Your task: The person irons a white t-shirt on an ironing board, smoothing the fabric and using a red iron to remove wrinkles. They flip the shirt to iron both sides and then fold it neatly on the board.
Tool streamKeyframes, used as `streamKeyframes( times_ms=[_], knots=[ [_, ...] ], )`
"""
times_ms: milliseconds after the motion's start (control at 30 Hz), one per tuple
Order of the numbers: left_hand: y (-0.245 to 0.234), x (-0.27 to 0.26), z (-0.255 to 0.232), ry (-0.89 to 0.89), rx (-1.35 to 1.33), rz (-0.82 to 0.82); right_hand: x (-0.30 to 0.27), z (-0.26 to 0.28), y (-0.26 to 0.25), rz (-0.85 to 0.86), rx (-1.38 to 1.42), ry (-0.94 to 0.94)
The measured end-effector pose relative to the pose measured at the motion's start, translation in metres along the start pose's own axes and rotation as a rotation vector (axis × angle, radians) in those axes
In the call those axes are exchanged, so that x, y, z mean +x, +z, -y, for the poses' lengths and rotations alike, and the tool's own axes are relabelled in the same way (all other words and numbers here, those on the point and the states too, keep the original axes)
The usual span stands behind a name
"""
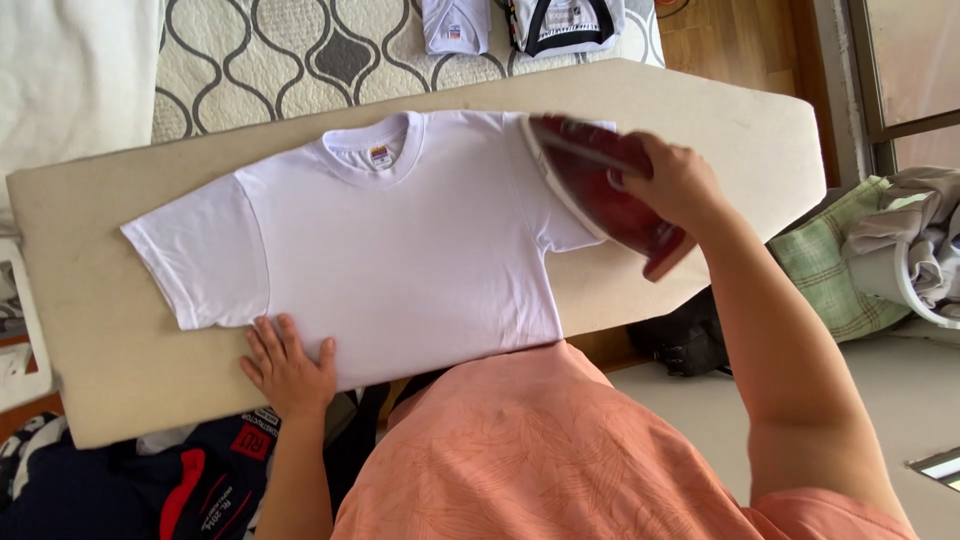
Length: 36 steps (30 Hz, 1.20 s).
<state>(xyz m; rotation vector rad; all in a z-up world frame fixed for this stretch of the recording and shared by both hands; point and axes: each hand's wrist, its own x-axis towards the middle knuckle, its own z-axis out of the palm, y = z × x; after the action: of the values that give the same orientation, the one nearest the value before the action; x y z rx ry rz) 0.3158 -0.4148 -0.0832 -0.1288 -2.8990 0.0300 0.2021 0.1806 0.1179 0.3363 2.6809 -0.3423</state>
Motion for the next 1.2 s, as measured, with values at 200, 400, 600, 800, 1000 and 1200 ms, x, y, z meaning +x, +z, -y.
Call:
streamKeyframes(
  times_ms=[200, 400, 600, 800, 1000, 1200],
  knots=[
    [-0.005, 0.001, -0.002, -0.024, -0.043, 0.029, 0.080, -0.034, 0.029, -0.260, 0.005, 0.068],
    [-0.051, 0.030, -0.020, -0.228, -0.151, 0.502, 0.046, 0.000, -0.012, -0.113, 0.316, 0.039],
    [-0.026, 0.012, -0.012, -0.132, -0.160, 0.234, -0.051, 0.041, -0.038, 0.119, 0.192, -0.094],
    [-0.027, 0.014, -0.014, -0.181, -0.187, 0.318, -0.080, 0.022, -0.020, 0.374, 0.025, -0.046],
    [-0.030, 0.017, -0.016, -0.180, -0.183, 0.321, -0.056, -0.021, 0.026, 0.089, -0.112, -0.016],
    [-0.029, 0.016, -0.013, -0.207, -0.161, 0.397, 0.019, -0.115, 0.064, -0.335, 0.115, 0.094]
  ],
)
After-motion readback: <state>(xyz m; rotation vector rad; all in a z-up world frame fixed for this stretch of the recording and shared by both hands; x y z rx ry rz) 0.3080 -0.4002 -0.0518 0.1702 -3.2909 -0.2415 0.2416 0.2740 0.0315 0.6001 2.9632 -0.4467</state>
